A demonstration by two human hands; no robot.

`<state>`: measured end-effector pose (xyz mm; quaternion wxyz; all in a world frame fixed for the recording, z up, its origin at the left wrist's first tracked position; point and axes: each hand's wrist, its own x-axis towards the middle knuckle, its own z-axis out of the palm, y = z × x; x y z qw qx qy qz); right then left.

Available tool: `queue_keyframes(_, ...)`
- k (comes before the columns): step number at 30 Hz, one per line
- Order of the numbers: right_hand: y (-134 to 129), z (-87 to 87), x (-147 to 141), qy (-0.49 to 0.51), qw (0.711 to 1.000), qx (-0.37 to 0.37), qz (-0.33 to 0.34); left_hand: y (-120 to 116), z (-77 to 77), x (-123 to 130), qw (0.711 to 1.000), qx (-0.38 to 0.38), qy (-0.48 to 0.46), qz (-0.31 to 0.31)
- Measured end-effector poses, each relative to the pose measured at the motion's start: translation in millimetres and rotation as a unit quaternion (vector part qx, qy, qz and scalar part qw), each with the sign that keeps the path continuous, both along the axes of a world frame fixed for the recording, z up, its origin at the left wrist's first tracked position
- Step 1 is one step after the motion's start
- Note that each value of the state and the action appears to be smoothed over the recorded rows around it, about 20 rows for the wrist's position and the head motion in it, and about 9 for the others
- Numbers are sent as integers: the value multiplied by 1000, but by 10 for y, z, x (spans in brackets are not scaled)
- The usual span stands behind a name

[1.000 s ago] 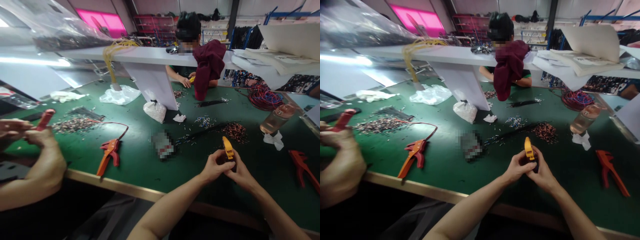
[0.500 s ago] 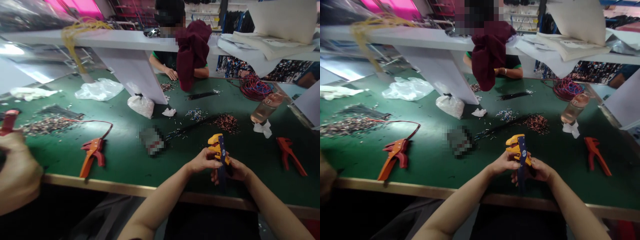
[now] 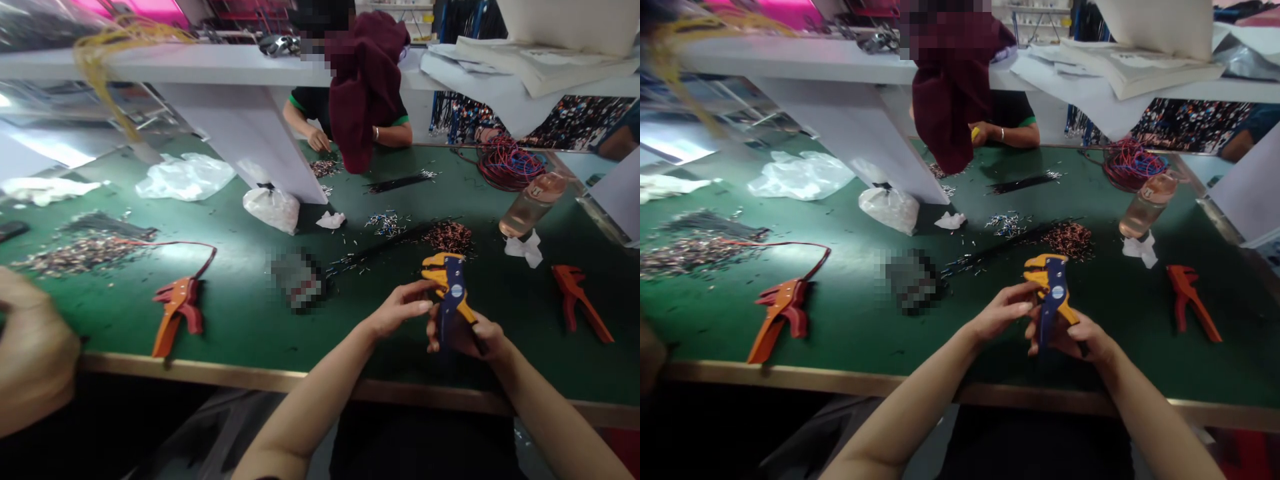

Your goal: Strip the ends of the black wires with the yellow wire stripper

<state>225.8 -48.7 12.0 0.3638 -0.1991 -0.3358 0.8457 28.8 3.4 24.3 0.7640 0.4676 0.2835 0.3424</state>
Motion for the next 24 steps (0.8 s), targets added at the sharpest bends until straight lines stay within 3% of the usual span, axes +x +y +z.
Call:
queue_keyframes(4,91,119,106,-74,982,40,-166,29,9,31,997,8,-18,80)
queue_keyframes(7,130,146,154,-151,961,78,-216,15,9,54,995,20,-34,88)
queue_keyframes(10,118,144,179,-198,953,85,-214,-15,20,63,997,32,-40,58)
queue_keyframes(15,90,100,192,-169,974,70,-134,-52,52,53,996,84,29,5)
queue_keyframes(20,82,33,166,-158,979,85,-98,-77,60,44,973,156,168,34)
queue_keyframes(24,66,-6,92,-155,978,97,-99,-70,67,27,957,183,224,34)
